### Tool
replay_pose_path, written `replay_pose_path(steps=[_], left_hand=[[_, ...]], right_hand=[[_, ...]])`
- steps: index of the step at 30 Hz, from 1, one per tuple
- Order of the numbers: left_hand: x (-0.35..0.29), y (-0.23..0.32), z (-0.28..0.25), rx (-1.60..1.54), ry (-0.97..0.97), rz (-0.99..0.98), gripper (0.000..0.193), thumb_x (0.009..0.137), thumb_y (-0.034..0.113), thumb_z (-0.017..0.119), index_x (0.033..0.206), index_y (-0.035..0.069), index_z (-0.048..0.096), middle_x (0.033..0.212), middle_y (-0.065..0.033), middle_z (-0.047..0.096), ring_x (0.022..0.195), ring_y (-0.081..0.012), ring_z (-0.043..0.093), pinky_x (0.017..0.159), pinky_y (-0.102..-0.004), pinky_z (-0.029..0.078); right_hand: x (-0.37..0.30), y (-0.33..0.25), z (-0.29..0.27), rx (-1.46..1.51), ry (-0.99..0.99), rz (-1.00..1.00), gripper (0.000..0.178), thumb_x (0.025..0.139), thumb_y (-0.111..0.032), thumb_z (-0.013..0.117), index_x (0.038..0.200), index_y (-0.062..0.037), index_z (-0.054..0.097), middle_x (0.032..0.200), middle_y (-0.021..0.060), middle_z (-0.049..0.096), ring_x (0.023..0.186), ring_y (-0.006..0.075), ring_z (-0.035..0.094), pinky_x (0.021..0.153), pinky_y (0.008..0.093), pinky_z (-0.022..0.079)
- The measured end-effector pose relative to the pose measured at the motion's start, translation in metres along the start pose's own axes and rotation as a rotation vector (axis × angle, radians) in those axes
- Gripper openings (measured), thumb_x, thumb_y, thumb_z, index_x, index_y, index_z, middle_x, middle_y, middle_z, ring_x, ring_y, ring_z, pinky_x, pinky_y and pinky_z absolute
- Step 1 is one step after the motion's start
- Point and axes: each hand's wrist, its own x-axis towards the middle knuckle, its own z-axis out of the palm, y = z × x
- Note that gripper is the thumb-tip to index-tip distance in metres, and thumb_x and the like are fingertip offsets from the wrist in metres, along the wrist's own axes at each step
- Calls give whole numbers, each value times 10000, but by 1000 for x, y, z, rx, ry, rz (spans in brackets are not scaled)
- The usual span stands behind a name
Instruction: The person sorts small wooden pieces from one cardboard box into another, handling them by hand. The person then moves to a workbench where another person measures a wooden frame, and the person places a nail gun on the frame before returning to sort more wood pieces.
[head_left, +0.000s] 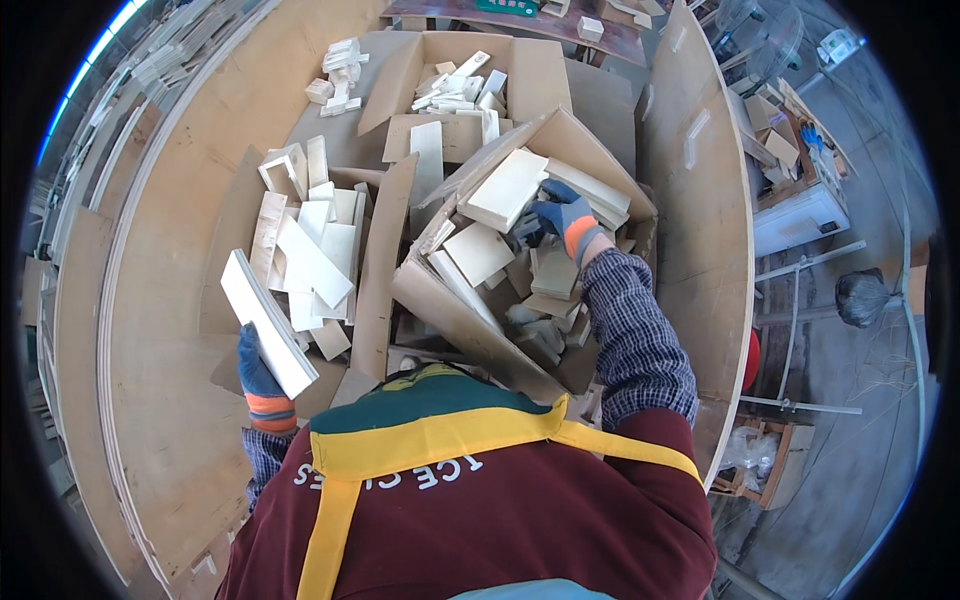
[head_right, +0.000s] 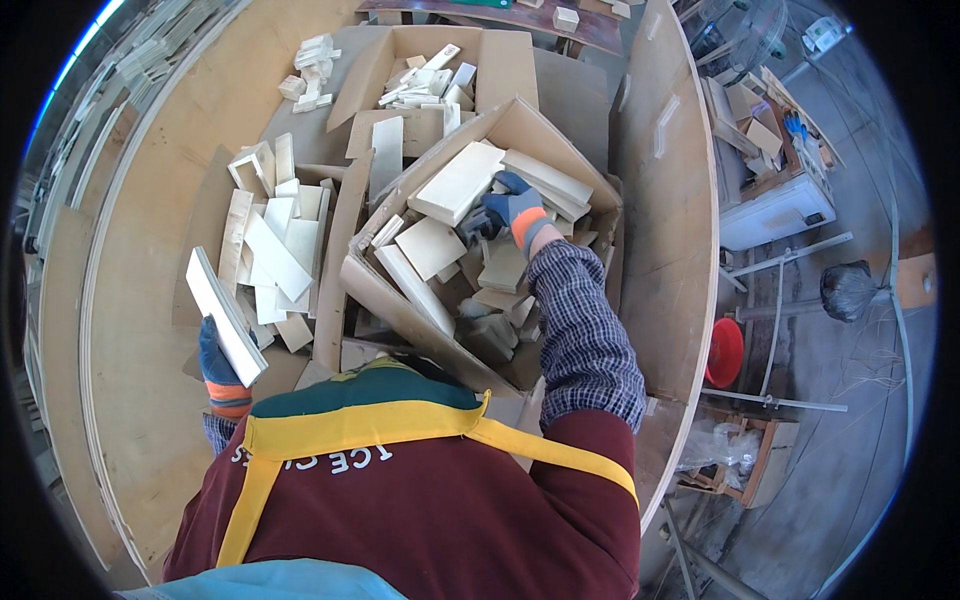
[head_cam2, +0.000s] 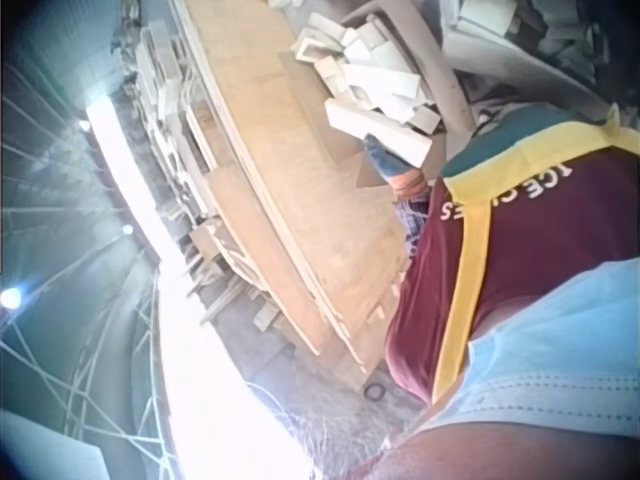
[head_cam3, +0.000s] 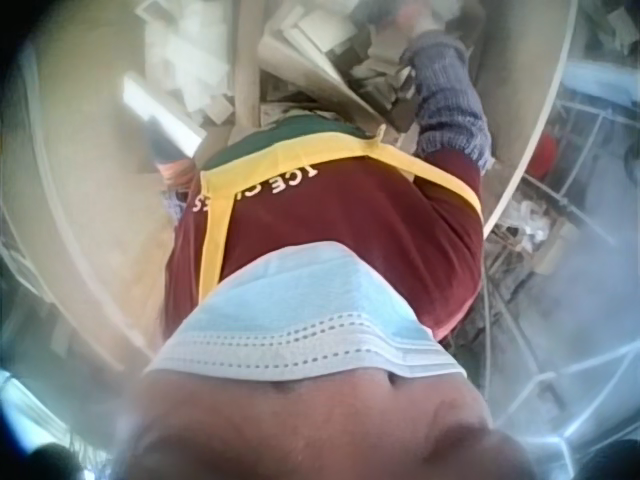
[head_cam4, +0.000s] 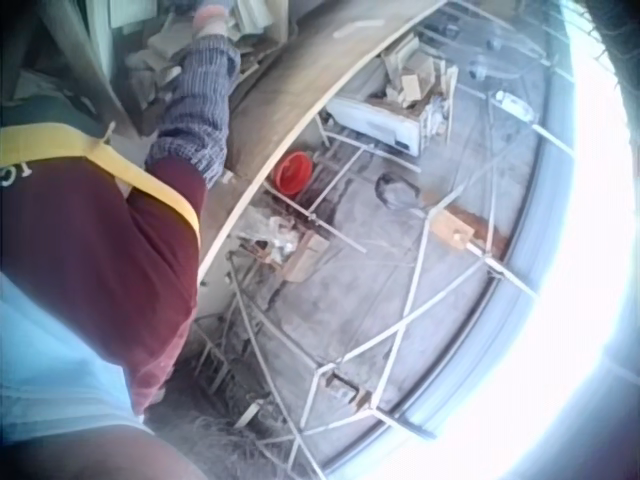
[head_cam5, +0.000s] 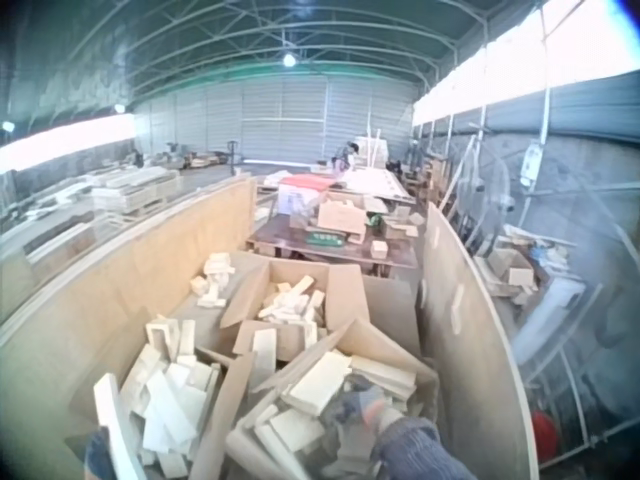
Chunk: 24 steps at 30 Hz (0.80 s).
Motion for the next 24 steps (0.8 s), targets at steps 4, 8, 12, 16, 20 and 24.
replay_pose_path(steps=[4, 8, 12, 16, 20, 24], left_hand=[[-1, -2, 9, 22, -15, 21, 418, 902, 428, 602, 1149, 92, 572, 893, -77, 622, 735, -201, 631, 628, -315, 538], [0, -5, 16, 56, 23, 19, 435, 910, 438, 580, 1149, 75, 571, 875, -80, 624, 712, -189, 629, 602, -302, 531], [0, -8, 14, 97, 58, 57, 447, 917, 432, 566, 1159, 57, 566, 872, -84, 627, 711, -189, 631, 605, -309, 534], [-4, -10, 10, 38, 71, -12, 441, 922, 410, 565, 1173, 47, 559, 882, -96, 632, 723, -207, 639, 630, -319, 547], [-4, -11, 8, 16, 24, 4, 438, 921, 393, 581, 1182, 43, 555, 893, -102, 636, 721, -214, 638, 643, -323, 550], [-4, -12, 2, 14, 24, 34, 440, 918, 403, 585, 1186, 55, 558, 914, -93, 637, 751, -199, 637, 654, -308, 543]], right_hand=[[2, -8, -11, 362, -94, -16, 415, 804, -34, 703, 1210, -55, 615, 1030, 99, 660, 792, 196, 659, 663, 295, 564], [2, -21, -15, -96, -130, -198, 437, 811, -96, 703, 1227, -22, 591, 1015, 109, 676, 892, 213, 657, 778, 305, 547], [-18, -31, -7, -348, -284, -47, 719, 784, -212, 761, 1401, -56, 427, 1206, 175, 610, 1102, 237, 586, 956, 331, 471], [-46, -31, 6, -926, -315, -360, 995, 678, -428, 808, 1474, -108, 303, 1396, 261, 432, 1280, 410, 439, 1051, 437, 391], [-39, -26, 9, -868, -120, -264, 649, 768, -302, 746, 1339, -117, 501, 1156, 183, 640, 1046, 327, 626, 915, 390, 486], [-18, -26, -11, -111, -64, -277, 487, 834, -150, 695, 1272, -5, 539, 1057, 92, 653, 895, 175, 636, 762, 297, 531]])
